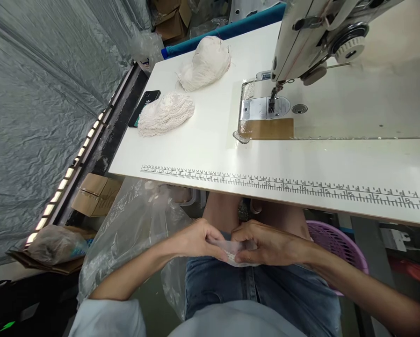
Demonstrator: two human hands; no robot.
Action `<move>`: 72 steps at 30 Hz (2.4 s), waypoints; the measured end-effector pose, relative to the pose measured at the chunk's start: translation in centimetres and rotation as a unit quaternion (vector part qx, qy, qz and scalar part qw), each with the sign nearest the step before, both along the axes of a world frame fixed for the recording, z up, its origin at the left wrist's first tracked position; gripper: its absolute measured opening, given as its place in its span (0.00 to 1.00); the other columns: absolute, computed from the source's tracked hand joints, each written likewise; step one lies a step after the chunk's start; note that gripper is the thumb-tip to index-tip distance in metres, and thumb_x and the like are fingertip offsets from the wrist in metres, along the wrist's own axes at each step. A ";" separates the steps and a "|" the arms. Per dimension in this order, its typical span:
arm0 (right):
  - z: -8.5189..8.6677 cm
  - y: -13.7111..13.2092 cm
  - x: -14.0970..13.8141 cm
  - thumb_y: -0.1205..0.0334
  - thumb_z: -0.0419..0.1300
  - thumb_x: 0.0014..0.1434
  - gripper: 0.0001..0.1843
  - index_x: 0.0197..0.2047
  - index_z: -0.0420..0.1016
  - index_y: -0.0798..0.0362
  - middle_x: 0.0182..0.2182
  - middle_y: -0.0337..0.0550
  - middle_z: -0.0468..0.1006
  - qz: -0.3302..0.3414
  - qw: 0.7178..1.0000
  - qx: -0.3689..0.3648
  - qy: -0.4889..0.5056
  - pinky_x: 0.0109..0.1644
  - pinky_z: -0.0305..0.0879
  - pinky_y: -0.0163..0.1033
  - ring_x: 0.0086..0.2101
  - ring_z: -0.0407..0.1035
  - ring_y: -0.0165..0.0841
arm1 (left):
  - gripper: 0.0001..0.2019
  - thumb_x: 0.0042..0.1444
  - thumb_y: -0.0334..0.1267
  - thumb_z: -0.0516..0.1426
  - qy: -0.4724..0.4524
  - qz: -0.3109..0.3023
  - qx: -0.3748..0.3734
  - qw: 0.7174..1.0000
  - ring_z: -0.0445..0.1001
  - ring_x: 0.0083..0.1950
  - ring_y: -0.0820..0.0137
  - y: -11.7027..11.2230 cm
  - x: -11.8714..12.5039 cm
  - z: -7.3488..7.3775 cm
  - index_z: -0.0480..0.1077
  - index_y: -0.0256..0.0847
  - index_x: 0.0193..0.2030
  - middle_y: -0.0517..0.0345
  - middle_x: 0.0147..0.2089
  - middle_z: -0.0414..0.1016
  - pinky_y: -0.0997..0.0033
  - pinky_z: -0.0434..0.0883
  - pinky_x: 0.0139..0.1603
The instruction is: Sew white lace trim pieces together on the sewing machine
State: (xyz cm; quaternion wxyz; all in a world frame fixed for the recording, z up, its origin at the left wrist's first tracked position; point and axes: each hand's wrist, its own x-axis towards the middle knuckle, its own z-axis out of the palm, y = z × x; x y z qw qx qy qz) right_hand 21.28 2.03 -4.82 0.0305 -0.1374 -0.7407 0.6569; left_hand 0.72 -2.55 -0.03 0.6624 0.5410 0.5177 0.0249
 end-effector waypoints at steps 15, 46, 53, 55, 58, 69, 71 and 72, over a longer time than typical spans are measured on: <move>-0.5 0.1 1.7 0.60 0.61 0.54 0.09 0.34 0.77 0.57 0.26 0.38 0.74 -0.012 0.997 -0.074 -0.005 0.28 0.58 0.29 0.27 0.67 0.28 | 0.10 0.43 0.36 0.65 -0.036 0.056 -0.073 0.995 0.72 0.28 0.74 -0.5 -0.7 -0.7 0.79 0.33 0.33 0.53 0.28 0.79 0.79 0.69 0.32; 0.1 -1.1 -3.5 0.60 0.50 0.60 0.12 0.38 0.73 0.55 0.33 0.44 0.78 -0.226 0.973 0.005 0.044 0.35 0.66 0.36 0.34 0.71 0.36 | 0.22 0.48 0.49 0.61 0.022 0.318 0.189 0.929 0.68 0.49 0.66 -1.7 -3.4 -0.5 0.66 0.38 0.45 0.51 0.47 0.69 0.68 0.65 0.51; -0.2 -0.9 -2.3 0.49 0.51 0.61 0.17 0.34 0.68 0.55 0.27 0.38 0.67 -0.230 0.969 -0.086 0.037 0.29 0.57 0.32 0.28 0.61 0.29 | 0.12 0.52 0.44 0.58 0.005 0.156 0.139 0.978 0.66 0.32 0.73 -1.2 -2.2 0.0 0.73 0.34 0.34 0.57 0.30 0.71 0.76 0.62 0.33; -0.3 -1.0 -1.8 0.47 0.50 0.61 0.20 0.29 0.66 0.55 0.24 0.36 0.63 -0.219 0.971 -0.096 0.029 0.28 0.54 0.32 0.26 0.56 0.28 | 0.14 0.56 0.44 0.55 -0.006 0.159 0.129 0.979 0.64 0.30 0.74 -1.1 -1.9 0.0 0.72 0.34 0.33 0.57 0.29 0.69 0.77 0.60 0.30; -0.4 -1.1 -1.6 0.44 0.50 0.60 0.23 0.24 0.61 0.54 0.21 0.34 0.57 -0.232 0.966 -0.116 0.021 0.27 0.50 0.32 0.24 0.52 0.27 | 0.14 0.58 0.44 0.52 -0.015 0.145 0.141 0.979 0.66 0.32 0.73 -1.1 -1.2 -0.1 0.71 0.35 0.35 0.56 0.32 0.71 0.77 0.60 0.31; -0.8 -0.9 -0.2 0.48 0.53 0.60 0.20 0.33 0.74 0.56 0.33 0.44 0.73 -0.209 0.965 -0.148 0.048 0.40 0.61 0.38 0.35 0.66 0.36 | 0.10 0.55 0.31 0.49 0.004 0.124 0.140 0.982 0.64 0.31 0.74 -0.9 -0.9 -0.2 0.71 0.35 0.30 0.59 0.29 0.69 0.78 0.60 0.31; -1.0 -1.0 0.2 0.48 0.54 0.60 0.20 0.33 0.75 0.57 0.32 0.44 0.74 -0.213 0.963 -0.160 0.042 0.39 0.61 0.38 0.35 0.66 0.36 | 0.09 0.56 0.38 0.54 -0.020 0.099 0.117 0.988 0.65 0.32 0.74 -0.9 -1.0 -0.1 0.72 0.35 0.34 0.58 0.31 0.70 0.78 0.60 0.32; -1.2 -1.0 0.4 0.47 0.54 0.59 0.20 0.33 0.75 0.57 0.32 0.44 0.74 -0.216 0.961 -0.166 0.037 0.38 0.61 0.38 0.34 0.66 0.35 | 0.10 0.55 0.41 0.56 -0.028 0.084 0.112 0.990 0.65 0.32 0.74 -0.9 -1.0 -0.1 0.72 0.35 0.35 0.59 0.31 0.70 0.77 0.60 0.32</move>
